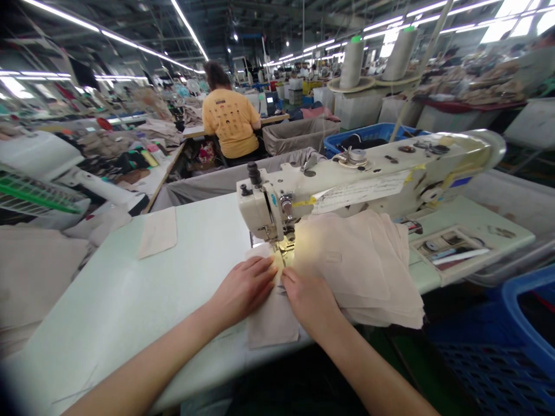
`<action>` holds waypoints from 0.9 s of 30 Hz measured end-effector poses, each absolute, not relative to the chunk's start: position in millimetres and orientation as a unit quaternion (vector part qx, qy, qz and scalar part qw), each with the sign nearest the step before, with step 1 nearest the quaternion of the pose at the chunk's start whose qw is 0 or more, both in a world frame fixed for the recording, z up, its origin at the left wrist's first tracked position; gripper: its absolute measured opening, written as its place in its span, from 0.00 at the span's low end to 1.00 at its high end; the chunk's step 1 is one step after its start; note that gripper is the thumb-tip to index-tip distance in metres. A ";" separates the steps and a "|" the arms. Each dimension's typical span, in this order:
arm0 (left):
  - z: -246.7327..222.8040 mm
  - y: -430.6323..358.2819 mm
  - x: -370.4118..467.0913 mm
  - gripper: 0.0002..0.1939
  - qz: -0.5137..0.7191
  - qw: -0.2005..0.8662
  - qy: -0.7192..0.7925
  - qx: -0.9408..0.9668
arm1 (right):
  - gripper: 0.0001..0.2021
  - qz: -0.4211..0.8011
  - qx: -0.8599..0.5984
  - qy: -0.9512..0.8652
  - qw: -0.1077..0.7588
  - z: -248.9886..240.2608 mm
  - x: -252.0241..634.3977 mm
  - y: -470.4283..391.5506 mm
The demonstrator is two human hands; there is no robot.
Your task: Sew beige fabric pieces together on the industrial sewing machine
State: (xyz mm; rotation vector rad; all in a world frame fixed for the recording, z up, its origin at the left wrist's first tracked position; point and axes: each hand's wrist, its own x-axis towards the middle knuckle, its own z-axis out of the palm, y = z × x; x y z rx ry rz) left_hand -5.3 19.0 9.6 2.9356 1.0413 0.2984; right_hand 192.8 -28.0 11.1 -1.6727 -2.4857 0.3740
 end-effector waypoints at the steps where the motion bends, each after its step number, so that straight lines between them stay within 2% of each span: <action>1: 9.3 23.8 -5.5 0.13 0.094 0.003 0.334 0.938 | 0.18 0.125 -0.555 -0.821 0.054 14.4 191.5 -24.1; 12: 14.1 56.4 -6.1 0.13 0.085 -0.018 0.362 0.928 | 0.14 0.088 -0.578 -0.808 0.072 17.4 189.1 -0.6; 15: 13.4 44.3 -4.3 0.14 0.087 -0.019 0.375 0.923 | 0.15 0.064 -0.609 -0.781 0.127 10.1 193.7 -16.9; 20: 8.6 12.6 -2.9 0.15 0.100 -0.001 0.353 0.930 | 0.07 0.016 -0.590 -0.775 0.227 -15.4 199.9 -45.7; 27: 1.4 2.1 -5.8 0.18 0.123 -0.005 0.346 0.930 | 0.08 -0.049 -0.565 -0.776 0.275 -33.2 196.0 -51.4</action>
